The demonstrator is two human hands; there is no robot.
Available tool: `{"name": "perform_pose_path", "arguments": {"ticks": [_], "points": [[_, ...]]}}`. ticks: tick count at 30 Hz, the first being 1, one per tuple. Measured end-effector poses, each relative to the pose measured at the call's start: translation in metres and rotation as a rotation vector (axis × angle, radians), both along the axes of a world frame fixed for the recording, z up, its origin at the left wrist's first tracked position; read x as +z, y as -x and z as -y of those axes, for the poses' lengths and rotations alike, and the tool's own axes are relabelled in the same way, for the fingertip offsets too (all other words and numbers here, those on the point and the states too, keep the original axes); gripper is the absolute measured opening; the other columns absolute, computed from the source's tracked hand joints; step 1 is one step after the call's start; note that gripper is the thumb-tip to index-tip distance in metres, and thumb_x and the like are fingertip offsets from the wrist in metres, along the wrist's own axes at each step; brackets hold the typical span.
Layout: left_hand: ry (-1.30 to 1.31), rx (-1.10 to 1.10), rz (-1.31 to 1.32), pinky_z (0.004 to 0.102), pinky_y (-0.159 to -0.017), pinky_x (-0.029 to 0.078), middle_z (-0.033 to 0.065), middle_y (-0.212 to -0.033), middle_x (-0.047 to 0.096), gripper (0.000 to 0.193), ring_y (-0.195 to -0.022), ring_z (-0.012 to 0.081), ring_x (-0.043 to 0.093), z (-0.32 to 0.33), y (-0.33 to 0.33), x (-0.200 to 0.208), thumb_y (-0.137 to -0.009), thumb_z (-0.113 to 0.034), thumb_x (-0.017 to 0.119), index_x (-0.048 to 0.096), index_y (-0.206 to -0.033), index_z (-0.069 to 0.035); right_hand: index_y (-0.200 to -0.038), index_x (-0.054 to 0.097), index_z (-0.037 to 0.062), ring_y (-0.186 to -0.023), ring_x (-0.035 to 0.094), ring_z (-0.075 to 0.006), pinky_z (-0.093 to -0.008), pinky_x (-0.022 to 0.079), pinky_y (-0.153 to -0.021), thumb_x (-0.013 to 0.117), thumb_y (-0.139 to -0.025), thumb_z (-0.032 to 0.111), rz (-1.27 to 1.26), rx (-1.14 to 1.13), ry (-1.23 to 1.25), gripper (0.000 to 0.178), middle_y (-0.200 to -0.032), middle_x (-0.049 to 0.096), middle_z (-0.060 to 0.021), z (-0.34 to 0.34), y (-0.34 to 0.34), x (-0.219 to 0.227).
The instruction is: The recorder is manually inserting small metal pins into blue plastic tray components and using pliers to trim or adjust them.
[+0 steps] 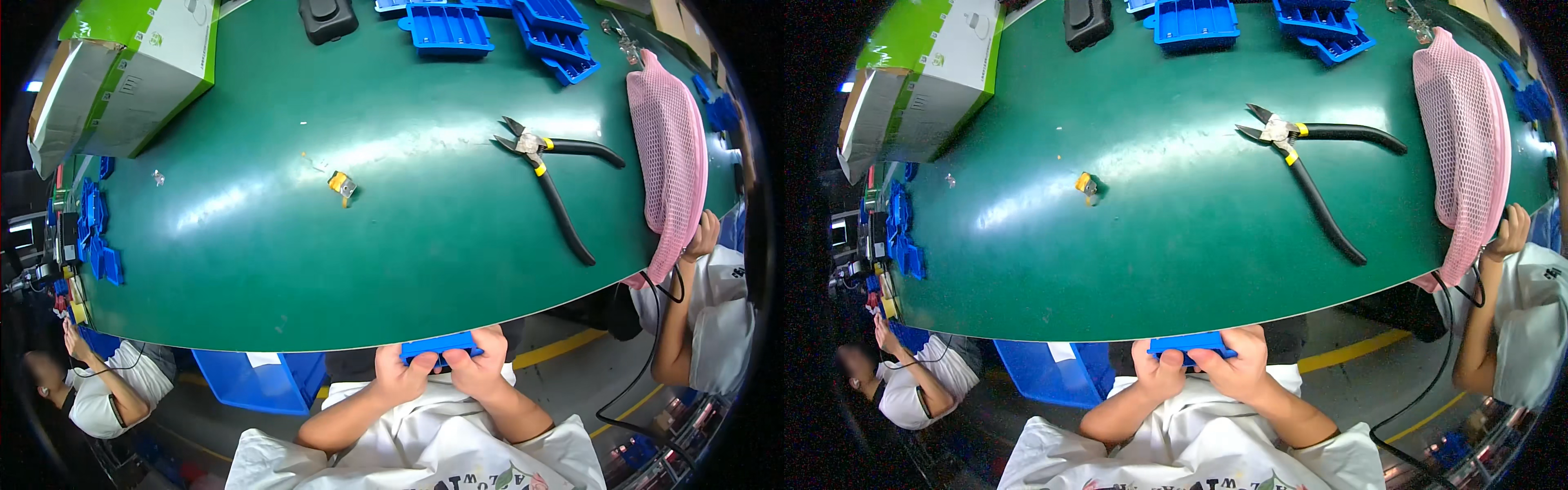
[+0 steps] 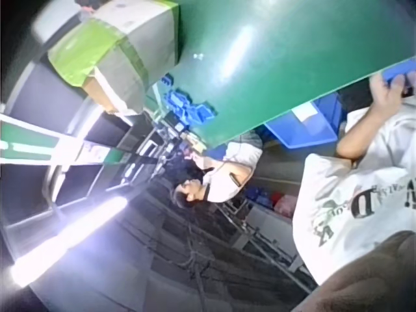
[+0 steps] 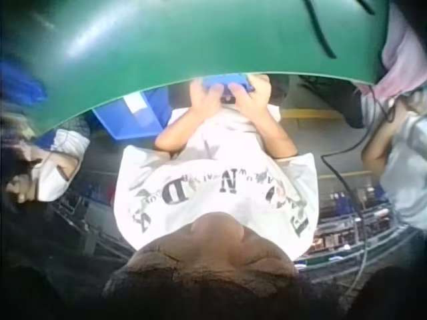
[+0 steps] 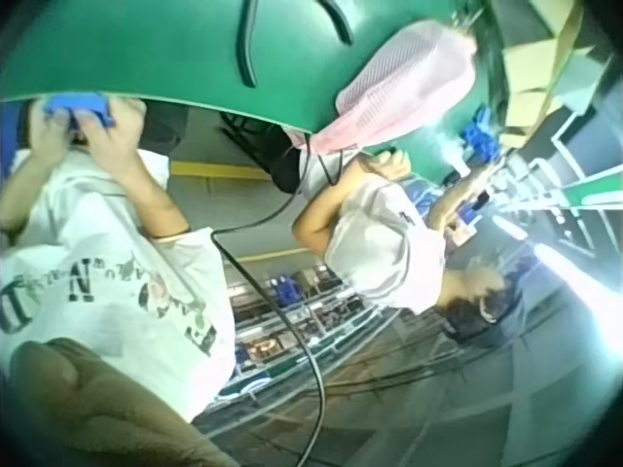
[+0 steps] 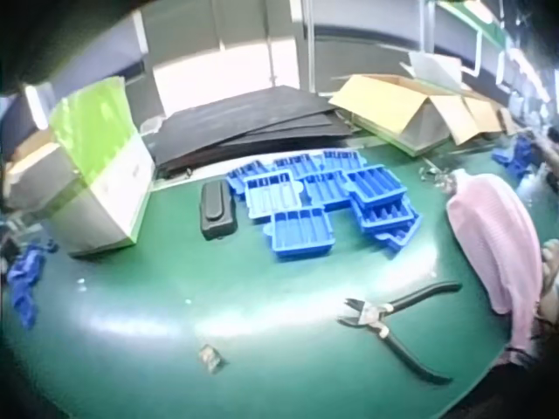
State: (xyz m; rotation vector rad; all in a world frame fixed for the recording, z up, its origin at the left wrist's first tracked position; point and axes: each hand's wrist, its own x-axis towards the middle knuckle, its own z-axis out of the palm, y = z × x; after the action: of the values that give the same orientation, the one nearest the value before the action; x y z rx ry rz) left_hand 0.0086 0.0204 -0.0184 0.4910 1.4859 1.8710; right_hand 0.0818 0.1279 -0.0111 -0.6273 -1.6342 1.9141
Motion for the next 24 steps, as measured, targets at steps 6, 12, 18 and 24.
{"name": "perform_pose_path", "arguments": {"ticks": [6,12,18,24], "points": [[0.022,0.029,0.004,0.0238,-0.048,0.047,0.0075,-0.082,0.063,0.039,-0.059,0.0104,0.059,-0.004,0.0,0.007,-0.094,-0.03,0.061,0.053,-0.112,0.003,-0.097,0.062,-0.0066,-0.051,0.058,-0.0099,-0.0227,0.045,-0.043,0.063,-0.092,0.032,0.017,0.02,0.045,0.039,-0.07,0.063,-0.0053,0.0,-0.001,0.006],[0.172,-0.071,0.323,0.0237,-0.051,0.044,0.004,-0.083,0.059,0.032,-0.06,0.0092,0.054,-0.001,0.008,0.031,-0.097,-0.029,0.056,0.053,-0.11,0.0,-0.103,0.061,-0.0041,-0.065,0.065,-0.0125,-0.026,0.051,-0.059,0.058,-0.093,0.008,0.189,0.148,0.328,0.016,-0.077,0.066,-0.0072,-0.006,-0.005,0.029],[0.075,-0.141,0.393,0.0241,-0.056,0.044,0.0045,-0.09,0.058,0.05,-0.067,0.0094,0.053,0.009,0.008,0.03,-0.099,-0.047,0.044,0.051,-0.118,-0.001,-0.106,0.059,-0.004,-0.066,0.066,-0.0134,-0.026,0.051,-0.06,0.055,-0.094,0.007,0.161,0.146,0.325,0.017,-0.08,0.067,-0.0091,-0.003,-0.009,0.034],[0.146,-0.181,0.342,0.0234,-0.055,0.043,0.0047,-0.087,0.058,0.039,-0.067,0.0087,0.053,0.007,0.008,0.031,-0.102,-0.035,0.043,0.053,-0.115,0.0,-0.104,0.058,-0.0066,-0.061,0.067,-0.0167,-0.028,0.054,-0.056,0.05,-0.096,0.011,0.239,0.136,0.22,0.021,-0.079,0.067,-0.0096,-0.003,-0.013,0.026]]}}
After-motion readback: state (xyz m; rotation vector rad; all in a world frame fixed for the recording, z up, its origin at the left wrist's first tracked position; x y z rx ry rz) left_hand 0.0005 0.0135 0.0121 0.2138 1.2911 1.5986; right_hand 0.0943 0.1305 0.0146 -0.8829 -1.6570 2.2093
